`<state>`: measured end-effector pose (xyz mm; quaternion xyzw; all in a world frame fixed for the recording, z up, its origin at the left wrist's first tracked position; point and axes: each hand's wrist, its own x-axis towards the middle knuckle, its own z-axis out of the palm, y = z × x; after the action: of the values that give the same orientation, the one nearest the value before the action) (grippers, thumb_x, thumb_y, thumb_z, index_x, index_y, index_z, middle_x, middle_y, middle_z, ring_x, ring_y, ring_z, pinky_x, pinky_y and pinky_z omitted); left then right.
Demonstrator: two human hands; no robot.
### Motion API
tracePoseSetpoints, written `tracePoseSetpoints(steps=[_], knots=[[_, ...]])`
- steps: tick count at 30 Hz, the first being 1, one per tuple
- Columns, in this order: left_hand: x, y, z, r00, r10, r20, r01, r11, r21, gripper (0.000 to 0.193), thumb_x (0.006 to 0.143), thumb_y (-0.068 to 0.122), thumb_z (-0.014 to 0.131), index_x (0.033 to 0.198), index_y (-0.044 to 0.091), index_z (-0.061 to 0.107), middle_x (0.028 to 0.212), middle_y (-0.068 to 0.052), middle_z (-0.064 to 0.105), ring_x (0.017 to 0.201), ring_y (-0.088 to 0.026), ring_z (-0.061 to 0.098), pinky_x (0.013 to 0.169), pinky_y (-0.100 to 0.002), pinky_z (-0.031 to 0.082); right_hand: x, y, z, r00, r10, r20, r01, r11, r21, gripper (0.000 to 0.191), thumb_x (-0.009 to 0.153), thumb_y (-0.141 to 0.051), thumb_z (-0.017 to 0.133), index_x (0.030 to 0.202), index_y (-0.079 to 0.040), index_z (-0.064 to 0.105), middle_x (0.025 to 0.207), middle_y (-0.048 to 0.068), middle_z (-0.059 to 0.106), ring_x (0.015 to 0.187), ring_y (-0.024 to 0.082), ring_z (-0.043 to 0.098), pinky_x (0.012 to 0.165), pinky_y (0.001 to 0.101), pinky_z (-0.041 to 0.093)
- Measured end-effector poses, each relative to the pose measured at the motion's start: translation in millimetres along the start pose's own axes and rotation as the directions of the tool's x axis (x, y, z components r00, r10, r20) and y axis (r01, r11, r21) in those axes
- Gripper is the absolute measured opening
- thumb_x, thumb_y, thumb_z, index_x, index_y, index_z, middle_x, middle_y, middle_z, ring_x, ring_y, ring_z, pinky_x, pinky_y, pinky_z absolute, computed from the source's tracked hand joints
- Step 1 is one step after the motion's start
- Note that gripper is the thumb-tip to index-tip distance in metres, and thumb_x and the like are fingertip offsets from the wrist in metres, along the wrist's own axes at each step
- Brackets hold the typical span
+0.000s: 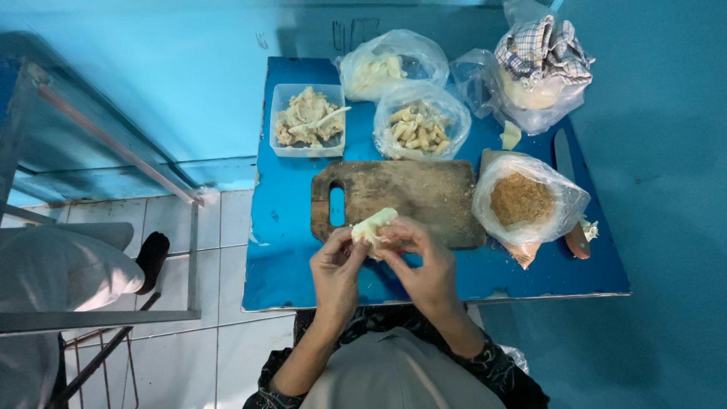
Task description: The person sits at a small blue table and fills square pastry wrappers with filling taken from a plastic container, folds the wrappers closed by hand on a wooden cutting board, and places the finished folded pastries into a plastic bag with other completed ones. They repeat this cycle continuously, occasionally repositioning the wrapper or reaching for more filling.
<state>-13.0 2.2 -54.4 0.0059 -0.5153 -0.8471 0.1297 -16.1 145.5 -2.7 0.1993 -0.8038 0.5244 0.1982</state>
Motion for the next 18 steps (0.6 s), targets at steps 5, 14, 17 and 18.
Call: tracePoseSetpoints(steps=[5,14,17,18], knots=[[-5,5,-2,1.0,0.002,0.029,-0.001,1.0,-0.025,0.015,0.098,0.001,0.067,0.11,-0.006,0.072,0.105,-0.006,0.069,0.091,-0.009,0.065,0.081,-0.024,0.053,0,-13,-1,0.996,-0.089,0.005,0.088,0.985,-0.15,0.057,0.084,-0.006,0.084,0.135,-0.007,0.057,0.106,0.01,0.074,0.095,0.018,0.077,0.077,0.0302,0.065],[-13,23,-3,0.999,0.029,0.04,-0.028,0.999,-0.022,0.013,0.097,0.002,0.071,0.107,-0.006,0.074,0.104,-0.005,0.069,0.091,-0.008,0.06,0.078,-0.024,0.05,4,-3,-8,0.97,0.222,0.1,-0.244,0.9,0.362,0.046,0.093,-0.002,0.076,0.135,-0.005,0.059,0.103,0.008,0.078,0.094,0.015,0.077,0.082,0.0296,0.063],[-14,25,-1,0.999,0.047,0.005,-0.047,0.999,0.018,0.014,0.097,0.003,0.069,0.107,-0.005,0.075,0.104,-0.005,0.07,0.091,-0.008,0.061,0.077,-0.023,0.051,4,-6,-7,0.976,0.196,0.096,-0.219,0.866,0.449,0.049,0.092,0.0,0.076,0.136,-0.004,0.056,0.106,0.009,0.074,0.096,0.015,0.074,0.083,0.0301,0.063],[-15,25,-1,0.996,0.087,-0.003,-0.087,0.994,0.069,0.013,0.097,0.003,0.07,0.106,-0.006,0.075,0.103,-0.005,0.069,0.09,-0.008,0.06,0.076,-0.022,0.049,1,-9,-6,0.987,0.138,0.085,-0.159,0.918,0.363,0.053,0.089,0.001,0.077,0.136,-0.003,0.055,0.109,0.009,0.073,0.097,0.016,0.072,0.083,0.0302,0.063]])
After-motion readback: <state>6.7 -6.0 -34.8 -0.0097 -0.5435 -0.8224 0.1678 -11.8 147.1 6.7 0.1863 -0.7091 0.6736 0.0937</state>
